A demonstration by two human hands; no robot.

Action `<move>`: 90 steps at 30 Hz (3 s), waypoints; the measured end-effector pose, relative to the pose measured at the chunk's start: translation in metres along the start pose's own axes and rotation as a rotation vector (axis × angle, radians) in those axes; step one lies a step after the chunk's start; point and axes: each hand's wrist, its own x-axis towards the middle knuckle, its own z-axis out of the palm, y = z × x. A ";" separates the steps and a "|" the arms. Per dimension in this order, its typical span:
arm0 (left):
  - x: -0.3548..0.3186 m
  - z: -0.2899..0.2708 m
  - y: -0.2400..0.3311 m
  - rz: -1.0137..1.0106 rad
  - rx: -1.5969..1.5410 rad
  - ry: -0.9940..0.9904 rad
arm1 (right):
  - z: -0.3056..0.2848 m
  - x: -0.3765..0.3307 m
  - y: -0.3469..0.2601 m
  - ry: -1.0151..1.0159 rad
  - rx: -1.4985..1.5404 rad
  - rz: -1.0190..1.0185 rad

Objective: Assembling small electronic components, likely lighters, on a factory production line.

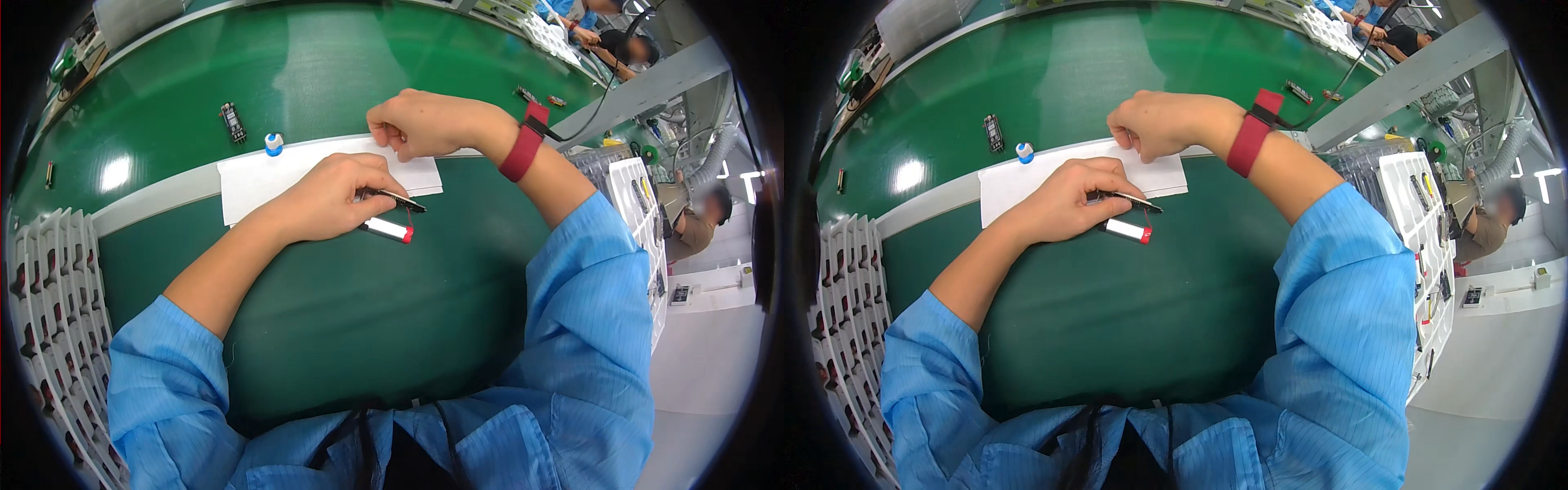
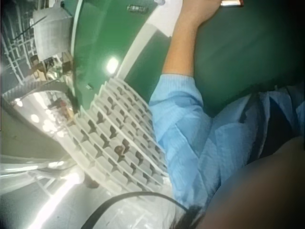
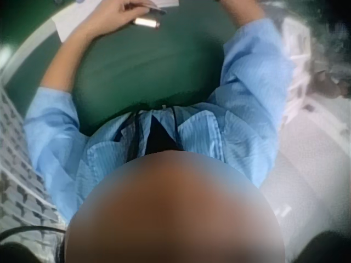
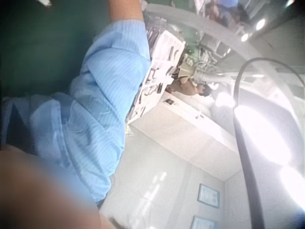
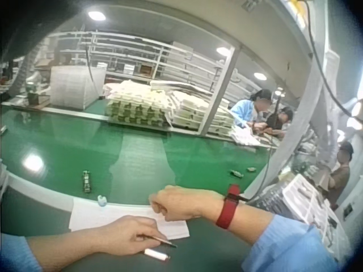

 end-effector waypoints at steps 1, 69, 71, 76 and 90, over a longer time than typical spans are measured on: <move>0.000 0.000 0.000 -0.009 0.013 0.007 | 0.001 -0.004 -0.001 0.018 0.023 -0.005; -0.006 -0.016 -0.017 -0.336 -0.920 0.230 | 0.082 -0.028 -0.017 0.921 1.501 0.008; -0.006 -0.016 -0.017 -0.341 -0.922 0.238 | 0.083 -0.027 -0.017 0.935 1.468 0.002; -0.006 -0.016 -0.014 -0.344 -0.928 0.259 | 0.082 -0.027 -0.024 1.018 1.301 -0.009; -0.005 -0.012 -0.008 -0.389 -0.847 0.317 | 0.087 -0.023 -0.021 1.173 0.829 -0.007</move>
